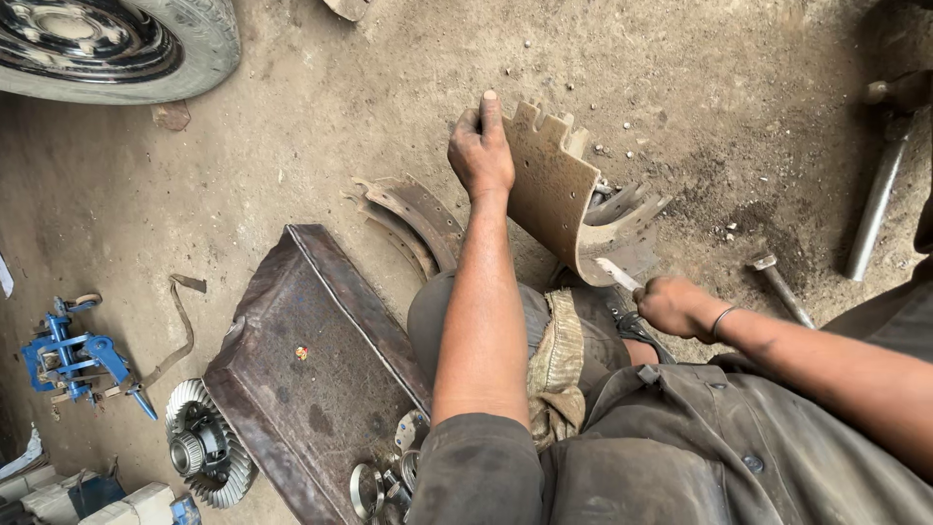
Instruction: The person scrapes rust and debris off curved brake shoes using a metal scraper. They handle several brake shoes one at a time, turning them over to clean different surfaces and edges.
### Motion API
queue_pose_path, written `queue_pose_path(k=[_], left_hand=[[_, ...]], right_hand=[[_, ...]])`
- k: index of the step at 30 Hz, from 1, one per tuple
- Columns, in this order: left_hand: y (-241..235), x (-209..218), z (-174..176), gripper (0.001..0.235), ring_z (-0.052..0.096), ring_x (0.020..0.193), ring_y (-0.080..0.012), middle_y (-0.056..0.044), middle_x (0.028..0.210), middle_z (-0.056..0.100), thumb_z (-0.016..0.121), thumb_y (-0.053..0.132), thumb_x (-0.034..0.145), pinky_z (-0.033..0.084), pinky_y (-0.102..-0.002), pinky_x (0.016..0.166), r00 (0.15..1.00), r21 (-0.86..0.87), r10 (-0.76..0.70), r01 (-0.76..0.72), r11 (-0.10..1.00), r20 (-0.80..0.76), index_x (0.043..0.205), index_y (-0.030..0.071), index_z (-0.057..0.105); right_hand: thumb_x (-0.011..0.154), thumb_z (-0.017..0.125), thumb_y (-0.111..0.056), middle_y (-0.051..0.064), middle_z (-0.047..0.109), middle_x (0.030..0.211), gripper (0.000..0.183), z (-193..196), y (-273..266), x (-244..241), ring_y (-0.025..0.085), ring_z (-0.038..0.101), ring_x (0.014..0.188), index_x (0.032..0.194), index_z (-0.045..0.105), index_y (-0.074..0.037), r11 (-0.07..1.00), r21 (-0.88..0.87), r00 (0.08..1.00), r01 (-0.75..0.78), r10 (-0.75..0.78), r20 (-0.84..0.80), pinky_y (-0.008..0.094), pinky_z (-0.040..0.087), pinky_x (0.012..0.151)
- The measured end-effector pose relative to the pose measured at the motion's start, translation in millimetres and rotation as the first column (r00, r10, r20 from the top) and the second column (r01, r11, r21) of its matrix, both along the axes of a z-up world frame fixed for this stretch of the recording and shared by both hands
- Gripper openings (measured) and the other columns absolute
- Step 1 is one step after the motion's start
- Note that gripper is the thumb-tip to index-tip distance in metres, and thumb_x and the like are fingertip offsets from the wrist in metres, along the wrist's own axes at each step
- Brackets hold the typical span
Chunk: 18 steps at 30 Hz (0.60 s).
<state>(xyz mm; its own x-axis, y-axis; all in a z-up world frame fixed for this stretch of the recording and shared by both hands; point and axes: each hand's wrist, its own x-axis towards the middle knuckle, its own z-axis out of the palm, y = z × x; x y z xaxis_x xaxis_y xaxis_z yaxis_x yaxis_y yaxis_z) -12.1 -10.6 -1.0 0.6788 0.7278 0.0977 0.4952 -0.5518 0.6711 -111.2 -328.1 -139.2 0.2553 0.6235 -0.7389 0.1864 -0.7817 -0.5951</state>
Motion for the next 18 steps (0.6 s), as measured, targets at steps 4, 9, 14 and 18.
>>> queue_pose_path(k=[4, 9, 14, 18], left_hand=[[-0.3, -1.7, 2.9, 0.061, 0.060, 0.067, -0.0170, -0.003, 0.068, 0.060, 0.050, 0.065, 0.097, 0.049, -0.041, 0.062, 1.000, 0.001, 0.014, -0.014, 1.000, -0.013, 0.068, 0.013, 0.060], [-1.1, -0.6, 2.8, 0.062, 0.060, 0.067, -0.0170, -0.003, 0.069, 0.062, 0.049, 0.065, 0.098, 0.049, -0.040, 0.062, 1.000, 0.033, 0.012, -0.012, 0.999, 0.001, 0.067, 0.012, 0.061], [0.8, 0.7, 5.2, 0.063, 0.061, 0.066, -0.0176, -0.004, 0.067, 0.062, 0.050, 0.064, 0.097, 0.048, -0.041, 0.061, 1.000, 0.039, 0.017, -0.017, 0.999, -0.002, 0.067, 0.011, 0.063], [0.2, 3.5, 6.0, 0.061, 0.060, 0.064, -0.0177, -0.003, 0.065, 0.062, 0.051, 0.063, 0.097, 0.047, -0.041, 0.059, 1.000, 0.011, 0.005, -0.006, 1.000, 0.017, 0.066, 0.012, 0.063]], right_hand=[[0.103, 0.042, -0.033, 0.026, 0.074, 0.106, 0.046, 12.3, 4.8, 5.3, 0.041, 0.070, 0.100, 0.106, 0.073, 0.001, 0.988, -0.149, 0.998, 0.027, -0.034, -0.044, 0.049, 0.058, 0.089], [0.099, 0.042, -0.032, 0.022, 0.074, 0.110, 0.042, 12.1, 10.7, 0.3, 0.039, 0.072, 0.103, 0.106, 0.073, -0.003, 0.985, -0.023, 0.980, -0.168, 0.170, 0.104, 0.047, 0.056, 0.094], [0.098, 0.045, -0.033, 0.019, 0.074, 0.115, 0.040, 11.1, 8.1, 2.5, 0.037, 0.069, 0.111, 0.111, 0.074, -0.009, 0.997, -0.054, 0.998, -0.050, 0.048, -0.035, 0.048, 0.053, 0.098], [0.096, 0.048, -0.031, 0.017, 0.073, 0.120, 0.038, 12.7, 2.1, 22.4, 0.037, 0.069, 0.114, 0.115, 0.075, -0.011, 0.976, -0.174, 0.979, -0.132, 0.156, 0.133, 0.045, 0.056, 0.099]])
